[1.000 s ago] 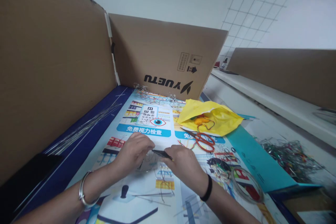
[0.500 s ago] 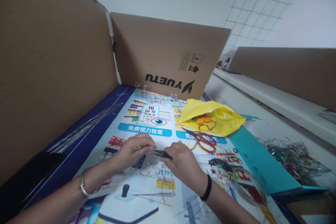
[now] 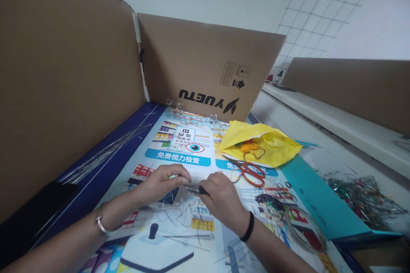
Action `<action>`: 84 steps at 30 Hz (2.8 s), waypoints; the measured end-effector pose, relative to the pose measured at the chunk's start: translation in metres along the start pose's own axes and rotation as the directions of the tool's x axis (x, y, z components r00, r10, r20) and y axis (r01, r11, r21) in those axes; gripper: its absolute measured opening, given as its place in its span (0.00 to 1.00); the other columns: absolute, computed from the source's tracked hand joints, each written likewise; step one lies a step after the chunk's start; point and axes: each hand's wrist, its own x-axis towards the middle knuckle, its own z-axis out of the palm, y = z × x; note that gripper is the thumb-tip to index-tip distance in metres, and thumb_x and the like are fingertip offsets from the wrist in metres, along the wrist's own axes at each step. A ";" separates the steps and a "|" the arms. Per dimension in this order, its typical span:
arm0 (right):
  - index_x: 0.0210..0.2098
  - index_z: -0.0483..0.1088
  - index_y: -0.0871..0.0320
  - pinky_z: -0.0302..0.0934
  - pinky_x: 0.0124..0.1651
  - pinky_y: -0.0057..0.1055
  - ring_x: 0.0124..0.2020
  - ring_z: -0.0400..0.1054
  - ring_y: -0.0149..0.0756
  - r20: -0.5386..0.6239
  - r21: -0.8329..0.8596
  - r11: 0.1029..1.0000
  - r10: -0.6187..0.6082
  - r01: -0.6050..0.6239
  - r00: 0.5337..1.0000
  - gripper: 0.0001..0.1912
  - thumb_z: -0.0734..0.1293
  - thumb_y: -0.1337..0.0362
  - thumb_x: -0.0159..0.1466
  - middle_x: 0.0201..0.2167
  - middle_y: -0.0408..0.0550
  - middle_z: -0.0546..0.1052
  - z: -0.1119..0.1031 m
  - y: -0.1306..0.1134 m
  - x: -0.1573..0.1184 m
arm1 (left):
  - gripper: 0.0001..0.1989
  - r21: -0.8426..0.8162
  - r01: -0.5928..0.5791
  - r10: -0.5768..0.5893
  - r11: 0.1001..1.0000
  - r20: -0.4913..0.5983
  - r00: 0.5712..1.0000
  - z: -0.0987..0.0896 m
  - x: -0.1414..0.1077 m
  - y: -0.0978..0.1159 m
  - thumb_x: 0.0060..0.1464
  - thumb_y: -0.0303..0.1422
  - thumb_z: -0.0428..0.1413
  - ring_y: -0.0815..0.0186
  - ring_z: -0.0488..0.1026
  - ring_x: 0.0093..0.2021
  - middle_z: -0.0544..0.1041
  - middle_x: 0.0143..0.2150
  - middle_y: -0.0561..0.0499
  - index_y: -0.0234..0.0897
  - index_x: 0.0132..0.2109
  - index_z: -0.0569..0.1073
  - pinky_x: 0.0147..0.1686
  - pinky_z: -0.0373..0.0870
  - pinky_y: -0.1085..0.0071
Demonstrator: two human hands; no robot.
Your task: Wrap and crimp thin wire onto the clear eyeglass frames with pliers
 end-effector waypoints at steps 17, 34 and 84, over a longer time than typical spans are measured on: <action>0.23 0.66 0.58 0.49 0.33 0.29 0.27 0.58 0.32 -0.071 -0.081 0.990 -0.123 0.117 0.990 0.07 0.61 0.71 0.56 0.21 0.43 0.66 0.007 0.005 -0.001 | 0.07 -0.030 -0.007 0.010 1.000 0.092 0.996 -0.003 0.000 0.003 0.55 0.31 0.50 0.69 0.68 0.32 0.72 0.30 0.53 0.37 0.32 0.72 0.33 0.64 0.74; 0.27 0.68 0.58 0.52 0.37 0.27 0.32 0.61 0.31 0.061 0.118 0.993 0.025 -0.033 0.998 0.03 0.65 0.67 0.58 0.26 0.43 0.70 0.008 0.010 -0.003 | 0.08 0.050 -0.076 0.074 0.996 0.053 0.996 -0.006 0.000 0.004 0.57 0.29 0.49 0.69 0.70 0.35 0.73 0.32 0.52 0.36 0.34 0.73 0.38 0.65 0.74; 0.31 0.68 0.56 0.51 0.35 0.27 0.32 0.63 0.32 0.175 -0.091 0.984 0.168 -0.154 0.970 0.02 0.63 0.66 0.59 0.29 0.43 0.72 -0.012 -0.005 -0.004 | 0.07 0.320 -0.251 0.300 0.914 -0.111 0.948 0.009 -0.003 0.000 0.57 0.28 0.50 0.68 0.69 0.33 0.74 0.30 0.51 0.36 0.35 0.72 0.35 0.65 0.71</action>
